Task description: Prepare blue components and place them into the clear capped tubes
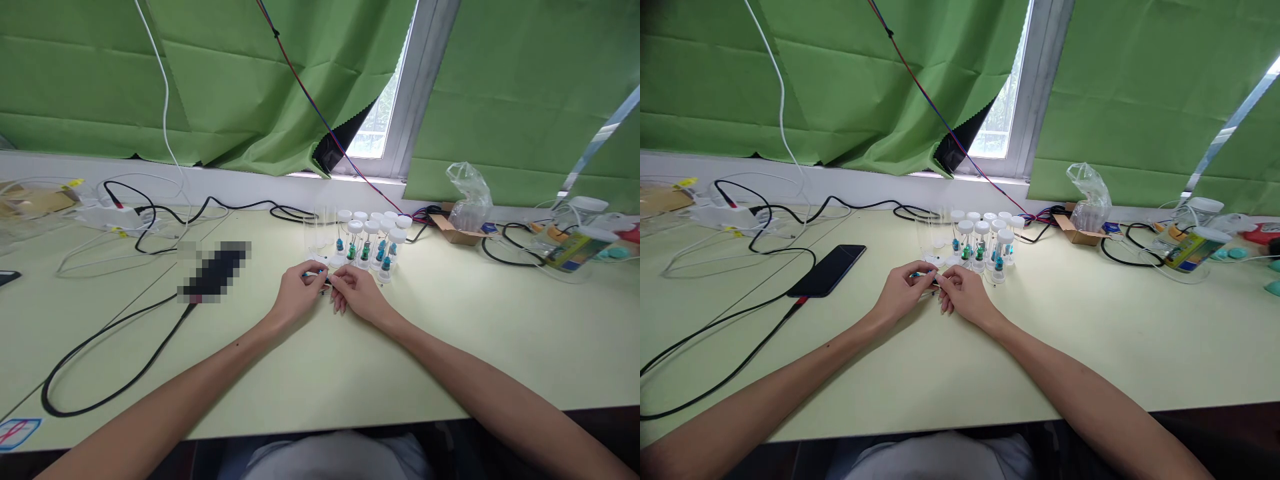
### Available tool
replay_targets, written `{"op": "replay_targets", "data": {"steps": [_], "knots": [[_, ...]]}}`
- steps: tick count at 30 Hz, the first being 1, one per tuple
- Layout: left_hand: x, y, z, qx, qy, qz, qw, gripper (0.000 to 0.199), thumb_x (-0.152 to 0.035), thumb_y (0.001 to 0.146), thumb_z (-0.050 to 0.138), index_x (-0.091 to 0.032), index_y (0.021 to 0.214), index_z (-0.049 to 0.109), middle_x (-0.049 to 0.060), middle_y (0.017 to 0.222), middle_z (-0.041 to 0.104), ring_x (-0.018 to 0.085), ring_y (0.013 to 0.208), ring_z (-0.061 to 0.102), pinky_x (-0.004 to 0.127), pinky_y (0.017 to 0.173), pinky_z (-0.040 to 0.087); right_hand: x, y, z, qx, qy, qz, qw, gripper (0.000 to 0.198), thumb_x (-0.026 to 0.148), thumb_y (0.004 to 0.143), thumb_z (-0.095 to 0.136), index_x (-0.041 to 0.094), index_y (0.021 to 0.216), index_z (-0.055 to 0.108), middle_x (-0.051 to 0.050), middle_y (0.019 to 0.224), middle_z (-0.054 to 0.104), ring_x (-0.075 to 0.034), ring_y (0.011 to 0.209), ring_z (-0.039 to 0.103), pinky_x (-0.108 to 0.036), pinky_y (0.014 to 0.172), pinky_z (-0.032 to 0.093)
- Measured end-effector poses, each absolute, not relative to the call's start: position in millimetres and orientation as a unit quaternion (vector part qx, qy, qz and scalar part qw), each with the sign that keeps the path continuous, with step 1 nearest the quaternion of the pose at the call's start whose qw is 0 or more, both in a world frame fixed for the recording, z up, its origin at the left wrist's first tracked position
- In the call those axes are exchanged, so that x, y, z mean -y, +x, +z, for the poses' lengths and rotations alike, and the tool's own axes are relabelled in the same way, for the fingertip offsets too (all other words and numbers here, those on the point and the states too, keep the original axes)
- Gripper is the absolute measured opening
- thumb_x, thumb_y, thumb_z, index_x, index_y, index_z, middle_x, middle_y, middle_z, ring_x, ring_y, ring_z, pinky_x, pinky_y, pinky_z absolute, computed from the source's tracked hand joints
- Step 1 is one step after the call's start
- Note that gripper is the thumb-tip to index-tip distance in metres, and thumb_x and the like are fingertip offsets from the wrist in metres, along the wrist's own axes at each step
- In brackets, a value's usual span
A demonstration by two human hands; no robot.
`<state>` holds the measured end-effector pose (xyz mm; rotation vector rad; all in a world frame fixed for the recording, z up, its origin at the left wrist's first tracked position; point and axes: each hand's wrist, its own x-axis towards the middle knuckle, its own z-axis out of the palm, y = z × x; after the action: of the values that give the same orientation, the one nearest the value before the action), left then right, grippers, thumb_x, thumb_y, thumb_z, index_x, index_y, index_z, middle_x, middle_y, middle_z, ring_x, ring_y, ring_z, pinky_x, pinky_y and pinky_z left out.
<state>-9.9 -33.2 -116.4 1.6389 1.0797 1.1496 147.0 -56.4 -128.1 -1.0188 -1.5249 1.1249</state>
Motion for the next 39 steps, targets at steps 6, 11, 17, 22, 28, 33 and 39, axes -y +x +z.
{"op": "replay_targets", "data": {"steps": [6, 11, 17, 22, 28, 33, 39], "knots": [[33.2, -9.6, -115.5, -0.431, 0.656, 0.454, 0.422, 0.026, -0.04, 0.078, 0.064, -0.016, 0.086, 0.067, 0.006, 0.093, 0.071, 0.02, 0.076, 0.071, 0.032, 0.075, 0.058, 54.3, 147.1, -130.5, 0.625, -0.413, 0.462, 0.475, 0.036, 0.054, 0.087, 0.058, 0.019, 0.085, 0.055, 0.003, 0.061, 0.061, -0.012, 0.044, 0.061, -0.023, 0.041, 0.048], [33.8, -10.1, -115.7, -0.431, 0.657, 0.452, 0.423, 0.025, -0.04, 0.078, 0.064, -0.017, 0.086, 0.067, 0.006, 0.093, 0.071, 0.021, 0.076, 0.071, 0.032, 0.075, 0.058, 53.4, 147.4, -133.0, 0.626, -0.411, 0.464, 0.473, 0.037, 0.055, 0.086, 0.058, 0.018, 0.085, 0.055, 0.003, 0.061, 0.061, -0.012, 0.044, 0.061, -0.023, 0.04, 0.048], [34.9, -9.6, -115.7, -0.435, 0.656, 0.449, 0.422, 0.024, -0.04, 0.078, 0.064, -0.018, 0.085, 0.069, 0.005, 0.091, 0.072, 0.02, 0.075, 0.071, 0.032, 0.075, 0.057, 53.7, 147.0, -132.2, 0.624, -0.411, 0.469, 0.471, 0.038, 0.057, 0.086, 0.058, 0.019, 0.084, 0.055, 0.002, 0.061, 0.061, -0.012, 0.044, 0.061, -0.022, 0.04, 0.049], [34.9, -10.0, -116.0, -0.436, 0.665, 0.449, 0.408, 0.023, -0.039, 0.078, 0.063, -0.018, 0.085, 0.069, 0.005, 0.089, 0.072, 0.02, 0.075, 0.069, 0.03, 0.073, 0.056, 54.5, 146.5, -130.7, 0.627, -0.409, 0.471, 0.468, 0.04, 0.058, 0.083, 0.061, 0.018, 0.084, 0.056, 0.001, 0.062, 0.063, -0.013, 0.045, 0.062, -0.023, 0.04, 0.05], [36.3, -9.9, -113.8, -0.445, 0.675, 0.445, 0.385, 0.02, -0.036, 0.079, 0.062, -0.018, 0.084, 0.069, 0.004, 0.088, 0.072, 0.018, 0.072, 0.068, 0.028, 0.069, 0.053, 54.5, 146.5, -131.2, 0.629, -0.396, 0.477, 0.469, 0.038, 0.056, 0.083, 0.062, 0.018, 0.086, 0.056, 0.001, 0.063, 0.063, -0.014, 0.045, 0.063, -0.024, 0.04, 0.05], [34.7, -10.9, -114.8, -0.444, 0.67, 0.457, 0.38, 0.026, -0.042, 0.08, 0.063, -0.018, 0.088, 0.069, 0.006, 0.094, 0.073, 0.019, 0.075, 0.068, 0.028, 0.069, 0.052, 55.1, 147.7, -131.4, 0.64, -0.394, 0.465, 0.468, 0.034, 0.052, 0.083, 0.063, 0.019, 0.089, 0.058, 0.001, 0.062, 0.065, -0.015, 0.047, 0.064, -0.026, 0.044, 0.052], [32.7, -11.8, -116.3, -0.443, 0.665, 0.465, 0.381, 0.03, -0.047, 0.081, 0.063, -0.018, 0.09, 0.068, 0.005, 0.095, 0.072, 0.02, 0.078, 0.069, 0.028, 0.071, 0.051, 56.8, 146.8, -130.5, 0.643, -0.392, 0.458, 0.473, 0.029, 0.047, 0.083, 0.064, 0.02, 0.092, 0.059, 0.002, 0.059, 0.065, -0.015, 0.047, 0.063, -0.027, 0.047, 0.052]]}}
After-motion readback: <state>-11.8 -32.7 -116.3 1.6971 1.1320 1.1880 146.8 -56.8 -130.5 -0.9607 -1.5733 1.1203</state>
